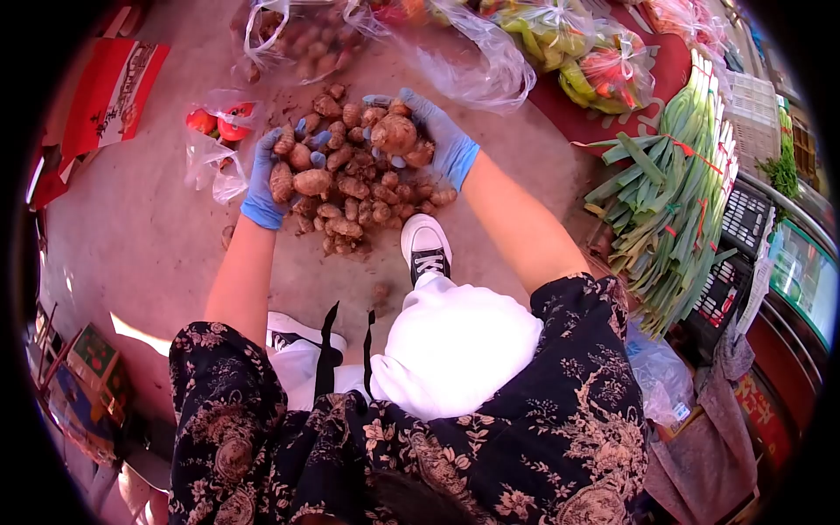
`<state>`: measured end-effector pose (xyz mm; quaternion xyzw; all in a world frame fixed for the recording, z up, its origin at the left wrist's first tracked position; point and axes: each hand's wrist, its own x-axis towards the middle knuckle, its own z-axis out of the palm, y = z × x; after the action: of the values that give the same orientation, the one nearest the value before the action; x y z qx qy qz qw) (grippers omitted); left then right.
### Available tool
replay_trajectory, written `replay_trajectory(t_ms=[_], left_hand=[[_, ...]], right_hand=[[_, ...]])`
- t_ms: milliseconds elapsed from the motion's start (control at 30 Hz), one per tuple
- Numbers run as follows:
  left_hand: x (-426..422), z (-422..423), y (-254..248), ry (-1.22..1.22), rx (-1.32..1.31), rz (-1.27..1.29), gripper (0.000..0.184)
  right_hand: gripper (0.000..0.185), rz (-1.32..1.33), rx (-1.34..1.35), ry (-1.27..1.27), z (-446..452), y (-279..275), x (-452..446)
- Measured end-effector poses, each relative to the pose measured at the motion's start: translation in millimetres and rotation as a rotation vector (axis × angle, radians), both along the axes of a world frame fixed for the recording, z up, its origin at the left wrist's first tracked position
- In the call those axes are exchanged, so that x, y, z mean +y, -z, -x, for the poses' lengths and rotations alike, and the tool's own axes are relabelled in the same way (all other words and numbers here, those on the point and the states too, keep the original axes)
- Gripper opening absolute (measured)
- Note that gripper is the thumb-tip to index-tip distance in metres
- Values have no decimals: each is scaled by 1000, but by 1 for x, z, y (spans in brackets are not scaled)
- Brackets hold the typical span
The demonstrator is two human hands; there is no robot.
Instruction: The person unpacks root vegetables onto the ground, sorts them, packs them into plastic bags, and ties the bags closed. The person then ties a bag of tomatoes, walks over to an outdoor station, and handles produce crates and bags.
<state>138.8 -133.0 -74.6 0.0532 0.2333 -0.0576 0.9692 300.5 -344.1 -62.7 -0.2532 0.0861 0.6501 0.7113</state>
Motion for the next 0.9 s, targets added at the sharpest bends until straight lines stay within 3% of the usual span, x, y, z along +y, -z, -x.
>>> replay_trajectory(t_ms=[67, 267, 300, 400, 433, 533, 767, 867, 900], left_hand=[[-5, -1, 7, -39, -66, 186, 32], [-16, -1, 4, -98, 7, 129, 33], [-17, -2, 4, -102, -20, 140, 33], [-23, -5, 3, -145, 42, 144, 34], [-27, -7, 3, -143, 71, 122, 35], [-43, -31, -2, -154, 172, -2, 33], [-60, -110, -9, -49, 275, 258, 43], [-77, -169, -7, -28, 217, 238, 43], [-83, -191, -5, -12, 253, 181, 40]], right_hand=[[56, 23, 13, 0, -3, -4, 0], [54, -84, 63, 8, 5, -6, 4], [55, 46, 101, 25, 8, -8, 6], [54, 6, 222, -2, 15, 3, 4], [52, 104, 184, 6, 17, 9, 4], [51, 176, 167, 120, 13, 10, 2], [46, 493, 58, 366, -71, 20, -7], [44, 464, 39, 387, -102, 25, -15], [43, 325, 181, 453, -113, 38, -15]])
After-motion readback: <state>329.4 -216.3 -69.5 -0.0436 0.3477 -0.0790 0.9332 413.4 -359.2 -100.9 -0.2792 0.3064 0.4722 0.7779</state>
